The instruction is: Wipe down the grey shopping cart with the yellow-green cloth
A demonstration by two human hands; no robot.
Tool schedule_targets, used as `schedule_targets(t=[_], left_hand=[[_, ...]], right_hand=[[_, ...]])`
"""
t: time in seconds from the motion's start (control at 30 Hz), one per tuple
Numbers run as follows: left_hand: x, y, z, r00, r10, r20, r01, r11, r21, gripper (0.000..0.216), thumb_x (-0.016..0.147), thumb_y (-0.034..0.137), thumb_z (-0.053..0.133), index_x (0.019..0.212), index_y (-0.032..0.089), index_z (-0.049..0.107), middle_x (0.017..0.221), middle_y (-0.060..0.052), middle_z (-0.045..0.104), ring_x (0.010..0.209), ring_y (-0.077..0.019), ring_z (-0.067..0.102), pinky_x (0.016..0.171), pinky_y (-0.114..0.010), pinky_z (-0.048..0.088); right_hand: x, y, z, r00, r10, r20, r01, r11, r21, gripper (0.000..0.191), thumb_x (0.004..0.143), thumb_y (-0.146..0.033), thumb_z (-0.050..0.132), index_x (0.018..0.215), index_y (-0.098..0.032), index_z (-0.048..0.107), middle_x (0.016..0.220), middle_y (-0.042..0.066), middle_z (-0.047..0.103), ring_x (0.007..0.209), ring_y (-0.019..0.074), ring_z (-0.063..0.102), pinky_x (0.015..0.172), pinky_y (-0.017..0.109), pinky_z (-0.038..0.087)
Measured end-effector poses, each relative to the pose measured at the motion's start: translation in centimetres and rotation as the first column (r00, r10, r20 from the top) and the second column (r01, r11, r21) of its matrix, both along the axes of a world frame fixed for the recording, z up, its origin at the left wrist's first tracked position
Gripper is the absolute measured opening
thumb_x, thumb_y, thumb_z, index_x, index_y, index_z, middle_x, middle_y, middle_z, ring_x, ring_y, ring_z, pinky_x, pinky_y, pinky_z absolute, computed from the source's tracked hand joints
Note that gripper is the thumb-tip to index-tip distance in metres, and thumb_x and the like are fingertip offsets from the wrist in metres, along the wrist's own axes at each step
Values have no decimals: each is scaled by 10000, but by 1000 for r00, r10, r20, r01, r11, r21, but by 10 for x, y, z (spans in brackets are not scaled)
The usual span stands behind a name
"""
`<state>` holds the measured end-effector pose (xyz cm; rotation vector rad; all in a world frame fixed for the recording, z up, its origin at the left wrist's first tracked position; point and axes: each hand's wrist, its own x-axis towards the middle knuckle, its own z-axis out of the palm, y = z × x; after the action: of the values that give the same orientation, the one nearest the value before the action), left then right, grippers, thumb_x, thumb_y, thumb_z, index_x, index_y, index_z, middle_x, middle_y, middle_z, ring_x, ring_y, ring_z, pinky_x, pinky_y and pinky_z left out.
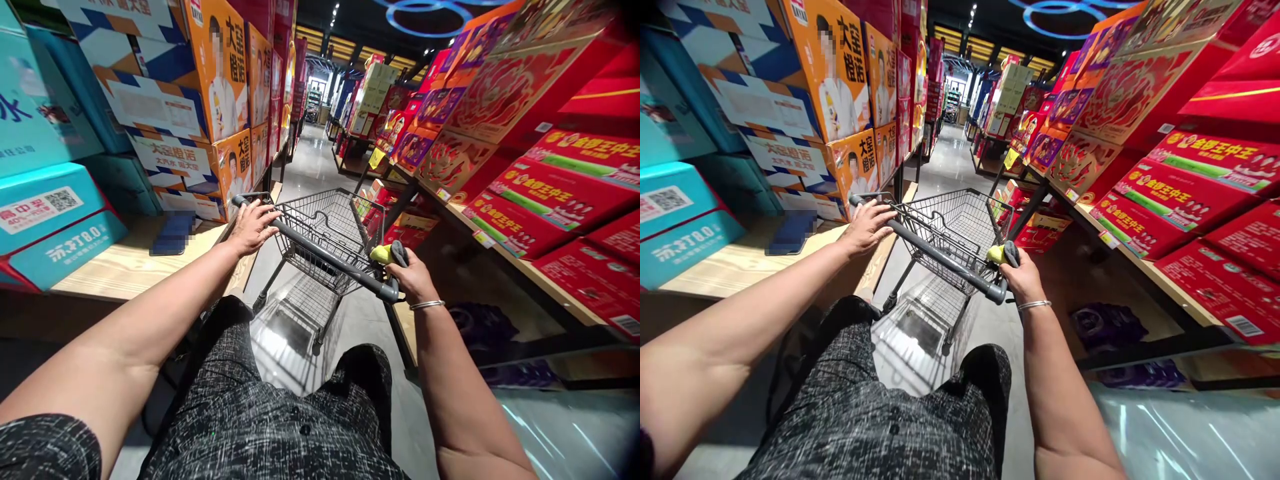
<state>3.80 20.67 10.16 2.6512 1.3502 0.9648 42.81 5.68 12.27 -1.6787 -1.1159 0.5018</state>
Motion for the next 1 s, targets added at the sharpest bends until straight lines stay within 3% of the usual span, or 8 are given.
schedule_targets(t=[0.17,0.27,0.37,0.43,0.53,0.63,0.8,1.0], left_hand=[[41,-46,12,971,-238,-36,240,967,80,391,980,438,473,1296,276,635,1335,-61,637,1371,-298,440,1197,-626,21],[77,-78,21,869,-488,-83,494,865,83,386,1003,436,437,1255,243,657,1246,-71,686,1261,-248,546,1201,-541,134],[104,-101,23,800,-589,-116,599,795,97,420,1018,450,402,1262,212,649,1179,-82,705,1135,-224,604,1156,-474,239],[113,-108,22,822,-553,-133,567,817,108,432,1023,454,375,1201,206,680,1052,-76,725,1011,-221,621,1071,-450,315],[114,-109,20,896,-427,-124,440,890,118,482,1029,420,317,906,204,729,819,-57,696,832,-209,593,931,-423,369],[105,-101,20,939,-337,-74,344,931,123,526,1018,368,286,666,196,638,685,-48,646,736,-196,555,887,-413,377],[85,-82,19,943,-332,-17,332,939,86,516,991,363,246,616,213,567,660,-51,624,713,-203,536,914,-428,395],[65,-68,20,934,-353,55,353,936,7,507,965,365,261,607,221,590,682,-36,646,773,-198,577,1047,-447,345]], right_hand=[[-21,-11,-8,993,-48,111,40,996,73,467,568,-325,602,1011,-195,674,911,7,644,844,192,573,838,342,466],[-32,-15,-12,977,-47,209,23,993,113,416,629,-350,608,1015,-206,660,954,22,635,905,208,573,894,365,461],[-43,-16,-18,958,-43,283,-2,988,157,358,718,-435,618,994,-208,644,968,39,613,933,218,565,914,386,459],[-51,-16,-24,958,-45,282,-15,978,207,364,789,-497,586,1008,-209,627,986,47,597,938,213,563,918,391,464],[-67,-16,-36,971,-68,230,0,958,286,390,884,-507,509,1125,-210,582,1050,67,585,992,214,568,944,402,472],[-98,-25,-48,969,-114,219,26,929,370,420,947,-427,456,1312,-218,478,1167,109,552,1117,235,553,995,429,468],[-163,-53,-68,895,-60,441,-158,883,442,675,922,-216,487,1536,-349,243,1427,134,411,1336,313,406,1094,563,385],[-170,-42,-91,619,54,784,-499,798,339,565,832,-187,696,1257,-536,562,1287,-5,550,1283,283,399,1076,502,430]])
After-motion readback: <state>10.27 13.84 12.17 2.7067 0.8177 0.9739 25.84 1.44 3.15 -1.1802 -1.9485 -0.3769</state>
